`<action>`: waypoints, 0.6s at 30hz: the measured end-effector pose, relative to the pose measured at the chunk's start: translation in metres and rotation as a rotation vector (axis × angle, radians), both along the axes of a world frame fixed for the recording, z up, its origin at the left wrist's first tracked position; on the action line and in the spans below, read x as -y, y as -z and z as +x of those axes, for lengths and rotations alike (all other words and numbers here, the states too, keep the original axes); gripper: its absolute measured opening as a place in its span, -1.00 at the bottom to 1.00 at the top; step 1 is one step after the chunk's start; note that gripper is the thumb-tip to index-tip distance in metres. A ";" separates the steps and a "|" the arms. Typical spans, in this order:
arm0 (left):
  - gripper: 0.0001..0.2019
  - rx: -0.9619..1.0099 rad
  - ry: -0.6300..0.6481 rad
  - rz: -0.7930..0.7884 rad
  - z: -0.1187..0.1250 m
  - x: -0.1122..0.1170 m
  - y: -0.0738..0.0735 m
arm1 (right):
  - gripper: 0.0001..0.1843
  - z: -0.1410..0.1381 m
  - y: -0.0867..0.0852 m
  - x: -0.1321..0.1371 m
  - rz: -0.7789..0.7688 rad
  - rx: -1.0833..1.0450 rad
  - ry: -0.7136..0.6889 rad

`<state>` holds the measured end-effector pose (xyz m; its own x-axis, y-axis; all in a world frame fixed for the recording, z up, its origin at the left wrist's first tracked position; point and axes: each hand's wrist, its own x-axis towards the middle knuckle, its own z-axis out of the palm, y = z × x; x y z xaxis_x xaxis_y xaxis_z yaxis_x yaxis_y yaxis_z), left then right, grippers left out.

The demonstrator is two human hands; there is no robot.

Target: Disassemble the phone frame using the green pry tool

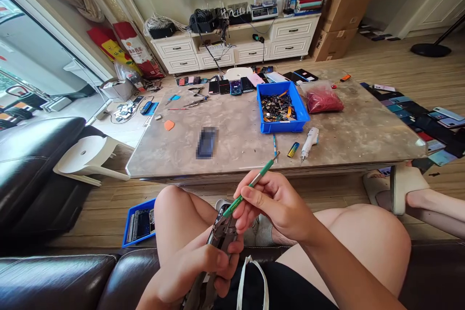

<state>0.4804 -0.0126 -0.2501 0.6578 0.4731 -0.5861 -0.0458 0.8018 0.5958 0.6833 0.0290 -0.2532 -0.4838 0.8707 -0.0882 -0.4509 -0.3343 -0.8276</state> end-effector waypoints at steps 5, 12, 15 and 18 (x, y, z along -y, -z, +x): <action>-0.29 0.261 -0.001 -0.254 0.005 0.004 0.011 | -0.83 0.002 0.002 -0.003 0.029 -0.065 -0.036; -0.23 0.330 -0.057 -0.417 0.006 -0.002 -0.009 | -0.87 0.007 0.002 -0.008 0.123 -0.054 -0.060; -0.29 0.260 -0.080 -0.424 0.009 -0.005 -0.018 | -0.86 0.008 0.001 -0.009 0.152 -0.045 -0.075; -0.29 0.051 -0.216 -0.253 0.016 -0.006 -0.018 | -0.81 0.008 0.000 -0.010 0.130 -0.024 0.006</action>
<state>0.4967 -0.0069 -0.2325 0.5895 0.4485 -0.6718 -0.2558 0.8925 0.3714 0.6908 0.0389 -0.2532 -0.4795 0.8767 0.0373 -0.4726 -0.2222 -0.8528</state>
